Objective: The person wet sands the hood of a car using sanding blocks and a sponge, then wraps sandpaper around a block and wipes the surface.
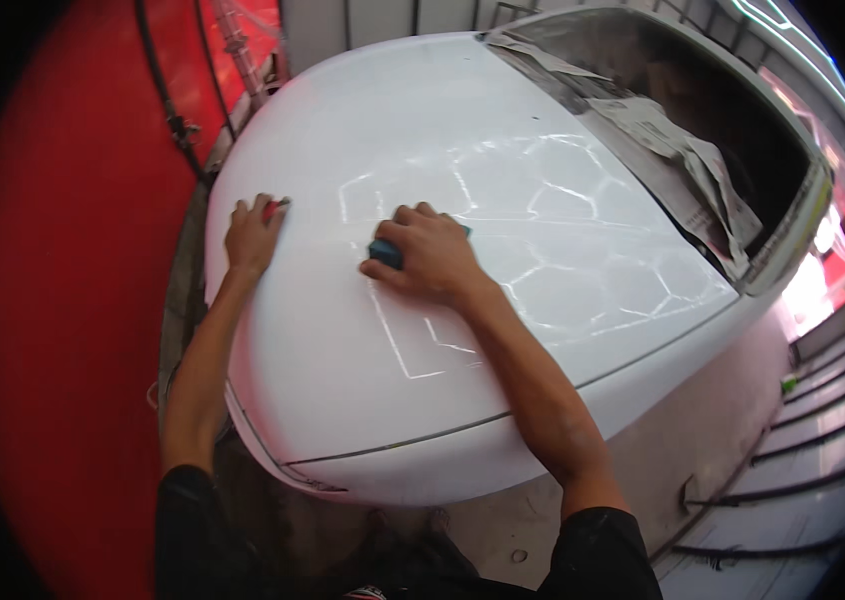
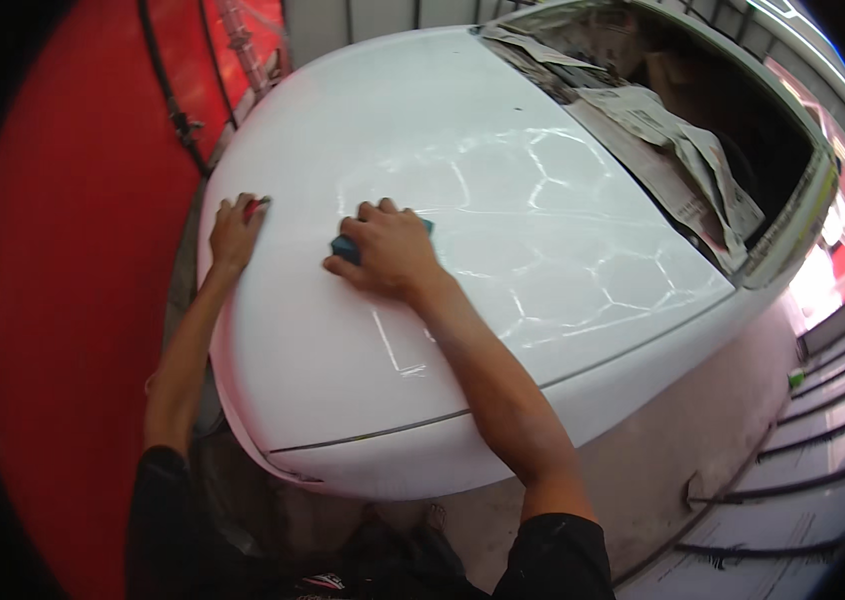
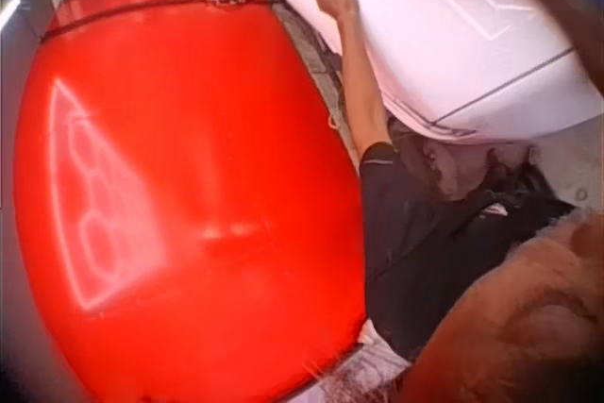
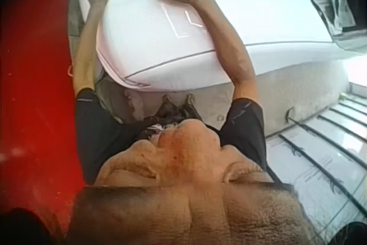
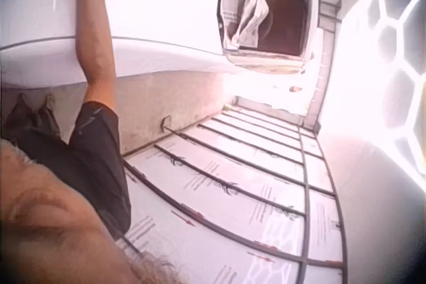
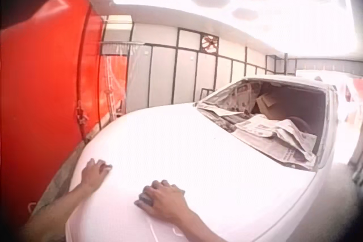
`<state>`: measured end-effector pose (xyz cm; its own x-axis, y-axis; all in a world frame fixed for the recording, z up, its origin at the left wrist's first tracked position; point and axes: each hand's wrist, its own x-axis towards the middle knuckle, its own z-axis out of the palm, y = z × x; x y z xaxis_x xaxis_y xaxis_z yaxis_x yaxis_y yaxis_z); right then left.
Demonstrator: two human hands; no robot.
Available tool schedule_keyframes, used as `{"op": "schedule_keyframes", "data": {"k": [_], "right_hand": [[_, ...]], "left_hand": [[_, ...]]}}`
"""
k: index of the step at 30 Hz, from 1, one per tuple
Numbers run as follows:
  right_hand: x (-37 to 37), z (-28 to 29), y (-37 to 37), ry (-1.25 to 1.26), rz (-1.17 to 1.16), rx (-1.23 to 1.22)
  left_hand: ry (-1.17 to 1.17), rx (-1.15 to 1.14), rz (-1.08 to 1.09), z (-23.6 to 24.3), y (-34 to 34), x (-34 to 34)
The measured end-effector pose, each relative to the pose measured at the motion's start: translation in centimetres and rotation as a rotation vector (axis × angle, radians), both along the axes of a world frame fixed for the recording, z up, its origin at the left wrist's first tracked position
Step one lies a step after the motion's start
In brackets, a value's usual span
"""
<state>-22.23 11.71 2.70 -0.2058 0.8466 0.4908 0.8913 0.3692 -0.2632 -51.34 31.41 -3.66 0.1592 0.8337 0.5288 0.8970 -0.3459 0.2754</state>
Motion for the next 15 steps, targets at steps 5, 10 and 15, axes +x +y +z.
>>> {"op": "schedule_keyframes", "data": {"k": [5,10,15], "right_hand": [[0.8,0.2,-0.2,0.017,-0.051,-0.056],[1.6,0.4,-1.0,0.008,-0.080,-0.033],[0.4,0.7,-1.2,-0.045,-0.070,-0.026]], "left_hand": [[-0.069,0.040,-0.028,-1.6,-4.5,2.4],[-0.043,-0.011,-0.324,-2.4,-26.6,2.9],[0.051,0.062,-0.617,-2.0,-27.3,0.4]]}}
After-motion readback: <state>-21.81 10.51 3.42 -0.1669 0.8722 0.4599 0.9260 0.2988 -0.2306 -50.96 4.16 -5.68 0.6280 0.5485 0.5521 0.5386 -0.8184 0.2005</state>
